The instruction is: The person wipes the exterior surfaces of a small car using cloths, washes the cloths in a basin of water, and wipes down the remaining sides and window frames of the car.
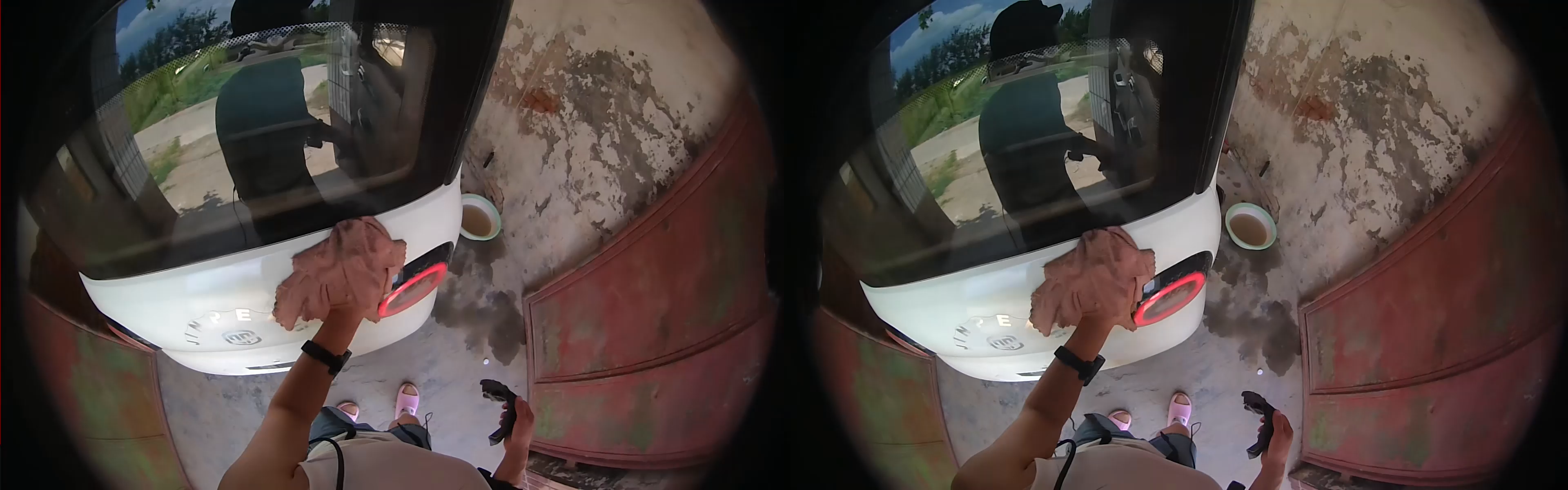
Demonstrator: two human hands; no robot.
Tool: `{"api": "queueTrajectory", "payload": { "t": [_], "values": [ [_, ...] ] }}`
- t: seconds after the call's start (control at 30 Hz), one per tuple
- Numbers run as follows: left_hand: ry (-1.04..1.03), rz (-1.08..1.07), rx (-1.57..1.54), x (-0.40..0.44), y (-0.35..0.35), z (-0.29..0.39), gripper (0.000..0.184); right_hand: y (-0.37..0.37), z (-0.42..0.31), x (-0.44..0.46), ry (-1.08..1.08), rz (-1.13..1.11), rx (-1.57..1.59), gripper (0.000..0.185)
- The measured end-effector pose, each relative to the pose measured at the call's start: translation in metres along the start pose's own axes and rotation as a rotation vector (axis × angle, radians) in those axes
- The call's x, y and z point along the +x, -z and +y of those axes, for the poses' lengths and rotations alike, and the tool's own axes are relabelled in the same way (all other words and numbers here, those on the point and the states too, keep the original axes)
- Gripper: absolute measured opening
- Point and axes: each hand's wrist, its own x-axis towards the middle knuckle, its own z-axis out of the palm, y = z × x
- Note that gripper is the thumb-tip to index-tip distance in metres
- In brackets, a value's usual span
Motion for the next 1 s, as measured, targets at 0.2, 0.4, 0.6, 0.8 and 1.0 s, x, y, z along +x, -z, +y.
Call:
{"api": "queueTrajectory", "payload": {
  "t": [0.2, 0.4, 0.6, 0.8, 1.0],
  "values": [
    [-0.234, -0.115, 0.296, 0.138, -0.062, 0.102, 0.022, 0.054, -0.017, 0.023, 0.052, 0.139, 0.085, 0.03],
    [-0.358, -0.442, -0.56, 0.187, -0.195, 0.002, 0.026, 0.055, -0.053, 0.055, -0.012, 0.126, 0.068, 0.03],
    [0.389, -0.317, 0.027, 0.001, 0.056, -0.001, 0.054, 0.035, -0.065, 0.127, -0.031, -0.104, -0.015, 0.031],
    [0.58, -0.225, 0.547, -0.011, 0.061, 0.009, 0.057, -0.015, -0.091, 0.161, -0.041, -0.243, -0.03, 0.029],
    [-0.143, -0.498, 0.315, 0.115, 0.029, 0.034, 0.041, -0.017, -0.082, 0.17, -0.058, -0.309, 0.0, 0.03]
  ]
}}
